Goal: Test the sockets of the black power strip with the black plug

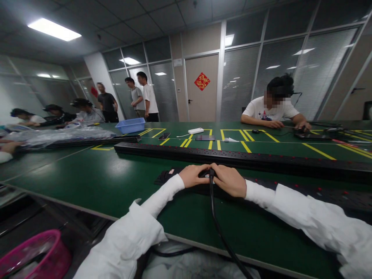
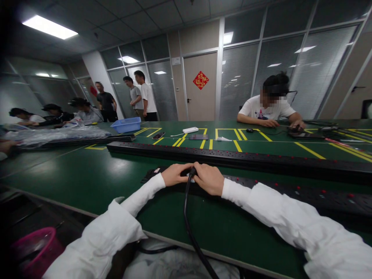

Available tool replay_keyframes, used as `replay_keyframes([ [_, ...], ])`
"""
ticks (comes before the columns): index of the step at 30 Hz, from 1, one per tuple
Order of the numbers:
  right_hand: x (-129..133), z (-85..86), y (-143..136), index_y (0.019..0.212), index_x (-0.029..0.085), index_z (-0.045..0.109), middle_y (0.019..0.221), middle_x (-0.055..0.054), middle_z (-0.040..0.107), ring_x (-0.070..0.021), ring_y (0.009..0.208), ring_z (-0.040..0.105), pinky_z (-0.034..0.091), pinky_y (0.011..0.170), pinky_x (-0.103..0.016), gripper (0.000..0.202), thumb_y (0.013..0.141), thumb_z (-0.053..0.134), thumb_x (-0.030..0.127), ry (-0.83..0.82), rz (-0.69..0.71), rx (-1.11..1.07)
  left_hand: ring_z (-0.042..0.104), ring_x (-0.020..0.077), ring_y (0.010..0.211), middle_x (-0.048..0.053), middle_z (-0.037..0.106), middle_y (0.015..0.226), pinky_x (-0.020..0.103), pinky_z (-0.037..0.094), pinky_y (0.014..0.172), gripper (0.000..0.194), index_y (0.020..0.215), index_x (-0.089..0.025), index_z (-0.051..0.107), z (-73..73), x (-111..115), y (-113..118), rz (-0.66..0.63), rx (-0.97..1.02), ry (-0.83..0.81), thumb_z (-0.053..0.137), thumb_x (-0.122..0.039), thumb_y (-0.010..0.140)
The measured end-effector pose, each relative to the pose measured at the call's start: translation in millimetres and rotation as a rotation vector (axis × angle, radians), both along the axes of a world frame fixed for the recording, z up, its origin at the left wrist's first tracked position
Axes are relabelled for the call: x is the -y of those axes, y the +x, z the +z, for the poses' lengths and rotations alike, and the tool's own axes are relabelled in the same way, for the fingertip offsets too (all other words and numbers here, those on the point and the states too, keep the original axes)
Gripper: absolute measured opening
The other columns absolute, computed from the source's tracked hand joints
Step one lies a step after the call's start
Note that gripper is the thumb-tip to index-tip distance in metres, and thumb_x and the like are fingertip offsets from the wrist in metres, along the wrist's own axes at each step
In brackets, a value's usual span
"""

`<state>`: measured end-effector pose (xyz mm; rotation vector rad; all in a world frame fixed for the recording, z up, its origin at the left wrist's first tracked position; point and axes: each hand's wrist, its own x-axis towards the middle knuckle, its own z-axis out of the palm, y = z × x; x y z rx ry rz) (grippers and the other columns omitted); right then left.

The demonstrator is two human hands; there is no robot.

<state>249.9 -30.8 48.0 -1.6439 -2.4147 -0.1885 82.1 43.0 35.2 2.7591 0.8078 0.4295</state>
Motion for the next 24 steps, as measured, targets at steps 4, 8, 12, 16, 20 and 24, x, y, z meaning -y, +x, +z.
replay_keyframes([
  [4,2.0,0.2,-0.4,0.107,0.016,0.041,0.094,-0.008,0.056,-0.0195,0.086,0.052,0.035,0.068,-0.027,0.027,0.086,0.037,0.032,0.023,0.048,0.021,0.053,0.0231,0.101,0.002,0.055,0.115,0.031,0.04,0.082,0.061,0.124,-0.029,0.031,0.8,2.2,-1.5,-0.008,-0.026,0.017,0.048,-0.055,0.072],
  [8,3.8,0.4,-0.2,0.111,0.015,0.039,0.098,-0.009,0.055,-0.0198,0.09,0.049,0.035,0.074,-0.029,0.031,0.085,0.037,0.031,0.051,0.125,0.02,0.052,0.0239,0.102,0.003,0.053,0.115,0.032,0.04,0.081,0.061,0.122,-0.028,0.031,2.7,4.9,-2.2,-0.023,-0.063,0.034,0.051,-0.054,0.07],
  [12,4.2,1.5,-0.8,0.111,0.016,0.039,0.097,-0.009,0.055,-0.0191,0.09,0.049,0.035,0.073,-0.029,0.03,0.085,0.038,0.03,0.042,0.113,0.02,0.052,0.0238,0.102,0.005,0.054,0.114,0.032,0.039,0.082,0.058,0.121,-0.025,0.031,4.1,6.0,-1.8,-0.029,-0.088,0.051,0.048,-0.052,0.073],
  [16,3.3,2.8,-0.4,0.105,0.017,0.042,0.093,-0.007,0.056,-0.0181,0.085,0.052,0.034,0.069,-0.026,0.025,0.086,0.037,0.032,0.005,0.056,-0.004,0.054,0.0241,0.1,0.005,0.056,0.111,0.032,0.04,0.079,0.054,0.122,-0.025,0.031,5.4,7.4,-1.2,-0.009,-0.097,0.07,0.041,-0.054,0.077],
  [20,2.5,2.7,0.1,0.104,0.018,0.042,0.092,-0.006,0.056,-0.0178,0.083,0.052,0.034,0.066,-0.025,0.024,0.086,0.037,0.032,0.012,0.053,-0.026,0.055,0.0259,0.096,0.005,0.058,0.107,0.032,0.041,0.075,0.056,0.121,-0.025,0.033,5.4,9.0,-0.3,0.038,-0.116,0.104,0.037,-0.058,0.076],
  [24,3.2,2.6,-1.1,0.103,0.018,0.043,0.091,-0.006,0.056,-0.0178,0.082,0.051,0.034,0.066,-0.026,0.022,0.085,0.037,0.029,0.01,0.036,-0.017,0.056,0.0254,0.094,0.004,0.06,0.104,0.032,0.041,0.074,0.057,0.121,-0.027,0.034,4.4,10.3,0.8,0.082,-0.135,0.128,0.038,-0.061,0.074],
])
